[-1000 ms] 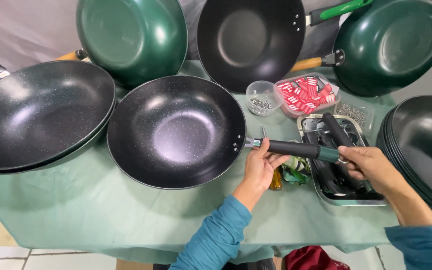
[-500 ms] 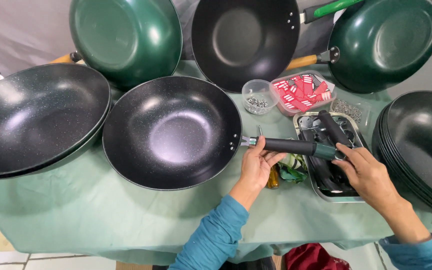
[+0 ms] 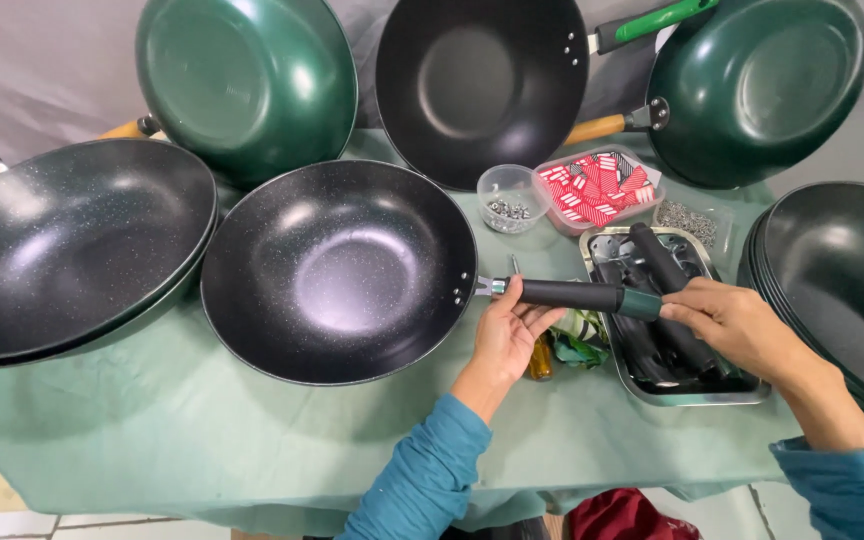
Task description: A person is seen assembling a handle onto a wok and then handling small red labels on a table.
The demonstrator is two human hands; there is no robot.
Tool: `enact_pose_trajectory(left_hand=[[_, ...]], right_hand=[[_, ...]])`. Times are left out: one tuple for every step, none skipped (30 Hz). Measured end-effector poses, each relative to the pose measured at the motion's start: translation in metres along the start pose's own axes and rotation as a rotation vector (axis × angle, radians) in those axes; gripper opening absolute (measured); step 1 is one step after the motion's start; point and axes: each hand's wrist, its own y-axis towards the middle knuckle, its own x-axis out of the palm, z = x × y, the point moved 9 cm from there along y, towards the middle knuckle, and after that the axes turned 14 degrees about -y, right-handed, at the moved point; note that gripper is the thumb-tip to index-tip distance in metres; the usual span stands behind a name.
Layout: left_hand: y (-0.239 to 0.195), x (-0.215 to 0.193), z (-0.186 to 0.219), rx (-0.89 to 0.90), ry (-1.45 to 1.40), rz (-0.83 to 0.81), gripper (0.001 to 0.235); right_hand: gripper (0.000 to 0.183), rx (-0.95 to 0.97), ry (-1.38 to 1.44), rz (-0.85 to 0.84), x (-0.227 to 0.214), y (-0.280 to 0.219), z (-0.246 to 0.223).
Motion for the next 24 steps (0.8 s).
enact_pose_trajectory(left_hand=[[0.000, -0.001, 0.000, 0.001, -0.003, 0.005, 0.030], [0.000, -0.003, -0.001, -0.003, -0.015, 0.015, 0.031], [0.001, -0.003, -0.001, -0.007, -0.026, 0.020, 0.033], [0.001, -0.002, -0.002, -0.006, -0.028, 0.020, 0.033], [0.000, -0.002, -0.003, -0.020, -0.028, 0.019, 0.035], [-0.002, -0.002, -0.005, -0.035, -0.029, 0.017, 0.038], [-0.003, -0.003, -0.007, -0.034, -0.029, 0.017, 0.038], [-0.004, 0.001, -0.014, -0.090, 0.011, -0.042, 0.044], [-0.005, 0.006, -0.021, -0.145, 0.053, -0.104, 0.050], [-0.009, 0.009, -0.024, -0.144, 0.054, -0.106, 0.050], [-0.014, 0.016, -0.035, -0.221, 0.119, -0.164, 0.056], [-0.020, 0.022, -0.046, -0.298, 0.184, -0.221, 0.065], [-0.018, 0.023, -0.052, -0.300, 0.183, -0.220, 0.065], [-0.017, 0.025, -0.062, -0.335, 0.205, -0.237, 0.062], [-0.017, 0.027, -0.071, -0.368, 0.227, -0.254, 0.060], [-0.018, 0.031, -0.074, -0.368, 0.225, -0.252, 0.060], [-0.017, 0.035, -0.078, -0.363, 0.203, -0.235, 0.060], [-0.017, 0.039, -0.081, -0.359, 0.180, -0.218, 0.063], [-0.016, 0.039, -0.081, -0.358, 0.181, -0.218, 0.063], [-0.015, 0.038, -0.080, -0.349, 0.157, -0.194, 0.056], [-0.013, 0.037, -0.079, -0.339, 0.133, -0.169, 0.050], [-0.014, 0.037, -0.079, -0.339, 0.133, -0.169, 0.050], [-0.014, 0.037, -0.078, -0.333, 0.129, -0.177, 0.047], [-0.014, 0.036, -0.077, -0.328, 0.124, -0.185, 0.044]], right_hand=[[0.027, -0.001, 0.000, -0.006, 0.005, -0.001, 0.001], [0.026, -0.026, 0.023, 0.038, 0.005, -0.002, 0.001], [0.025, -0.052, 0.046, 0.087, 0.003, -0.002, 0.000], [0.025, -0.054, 0.045, 0.086, 0.003, -0.002, -0.001], [0.022, -0.026, 0.049, 0.079, 0.005, -0.003, 0.001], [0.021, 0.003, 0.053, 0.072, 0.006, -0.005, 0.002], [0.021, 0.002, 0.053, 0.072, 0.002, -0.007, -0.007], [0.018, 0.130, 0.208, 0.035, 0.003, -0.010, -0.005], [0.019, 0.258, 0.364, 0.001, 0.004, -0.013, -0.004], [0.019, 0.256, 0.365, 0.003, 0.007, -0.013, -0.002], [0.021, 0.242, 0.406, 0.021, 0.009, -0.012, 0.000], [0.025, 0.228, 0.448, 0.039, 0.011, -0.012, 0.002], [0.025, 0.230, 0.447, 0.039, 0.018, -0.011, 0.008], [0.025, 0.180, 0.506, 0.080, 0.020, -0.009, 0.010], [0.025, 0.129, 0.565, 0.121, 0.022, -0.007, 0.012], [0.025, 0.130, 0.565, 0.120, 0.024, -0.008, 0.009], [0.037, 0.119, 0.699, 0.137, 0.024, -0.008, 0.007], [0.051, 0.107, 0.832, 0.154, 0.025, -0.008, 0.004], [0.051, 0.106, 0.832, 0.155, 0.026, -0.008, 0.001], [0.050, 0.130, 0.815, 0.150, 0.028, -0.008, 0.000], [0.050, 0.153, 0.798, 0.144, 0.031, -0.007, -0.002], [0.050, 0.152, 0.798, 0.144, 0.031, -0.006, -0.002], [0.047, 0.163, 0.756, 0.158, 0.031, -0.005, -0.001], [0.045, 0.173, 0.714, 0.172, 0.031, -0.005, 0.000]])
